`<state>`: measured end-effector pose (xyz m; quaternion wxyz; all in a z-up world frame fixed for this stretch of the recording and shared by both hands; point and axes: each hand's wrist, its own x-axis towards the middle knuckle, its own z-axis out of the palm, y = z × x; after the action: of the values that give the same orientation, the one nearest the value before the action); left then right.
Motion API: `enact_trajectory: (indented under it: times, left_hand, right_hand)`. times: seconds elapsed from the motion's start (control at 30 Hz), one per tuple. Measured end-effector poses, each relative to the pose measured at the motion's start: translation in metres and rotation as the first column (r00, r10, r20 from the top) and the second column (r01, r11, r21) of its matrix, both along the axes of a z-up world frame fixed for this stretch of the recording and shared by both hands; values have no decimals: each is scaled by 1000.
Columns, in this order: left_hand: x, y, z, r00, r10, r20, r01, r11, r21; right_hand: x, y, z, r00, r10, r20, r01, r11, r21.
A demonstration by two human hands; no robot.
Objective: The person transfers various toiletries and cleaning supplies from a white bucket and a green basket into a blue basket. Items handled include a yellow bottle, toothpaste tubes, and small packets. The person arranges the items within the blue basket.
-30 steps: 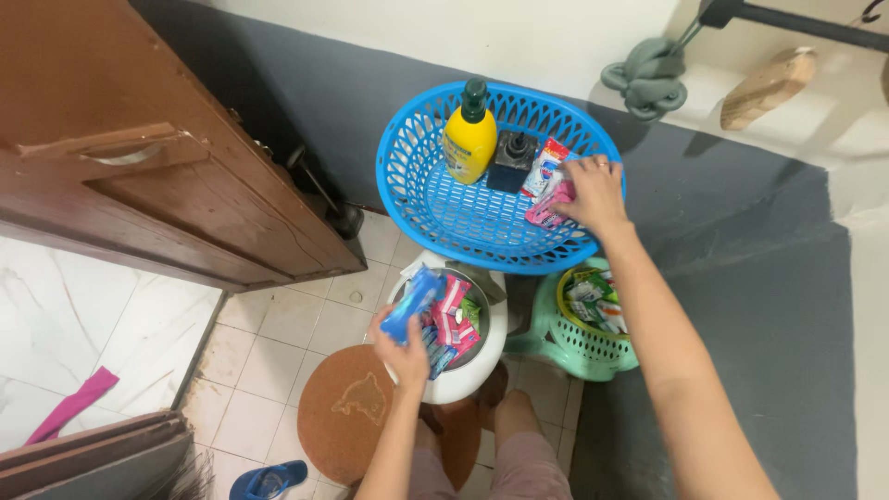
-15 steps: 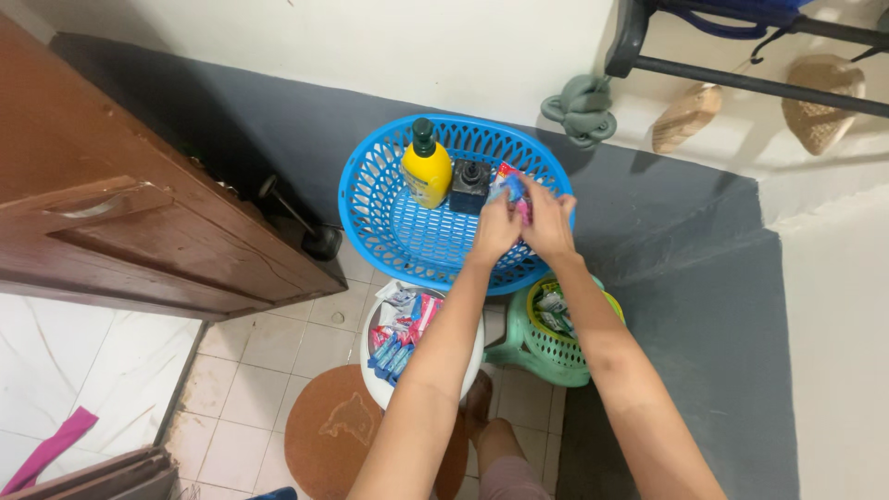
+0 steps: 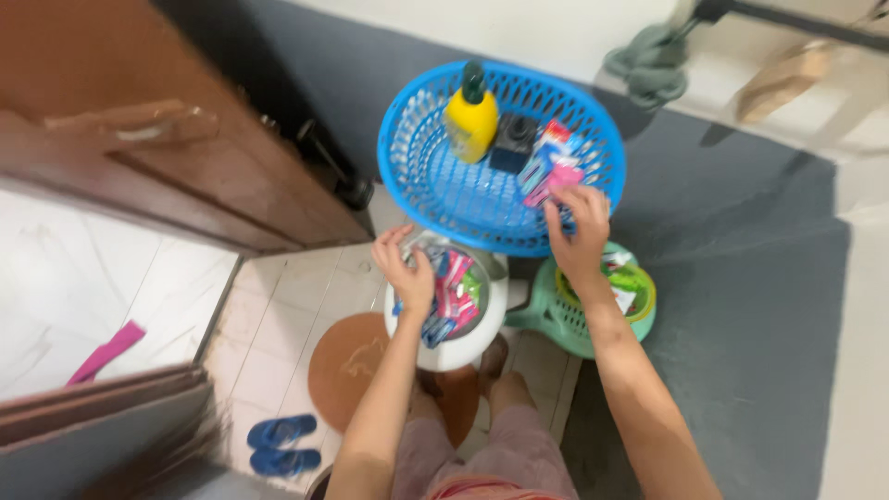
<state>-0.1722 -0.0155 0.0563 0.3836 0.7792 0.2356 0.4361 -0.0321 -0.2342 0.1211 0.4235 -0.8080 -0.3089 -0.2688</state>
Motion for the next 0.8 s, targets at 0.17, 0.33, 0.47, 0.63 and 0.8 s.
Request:
enact_trajectory:
  times: [0.17, 0.33, 0.47, 0.63, 0.8]
  left_hand:
    - [-67, 56, -88, 957, -10, -290, 0, 999, -36]
    - [-128, 69, -178, 791, -148, -593, 34, 979, -199]
    - [-158, 67, -225, 734, -225, -640, 79, 965, -248]
    - [-163, 64, -287, 640, -260, -723, 51, 953, -298]
    - [-143, 40, -370, 711, -308, -632, -59, 870, -490]
  right_hand:
    - [-100, 21, -98, 927, 314, -207, -324, 946, -14]
    - [-90, 50, -277, 766, 274, -582, -296, 953, 60]
    - [-46, 44, -369, 731, -227, -643, 127, 972, -200]
    - [-11, 66, -397, 960, -248, -131, 202, 934, -294]
    - [-89, 117, -352, 517, 173, -838, -591, 781, -203]
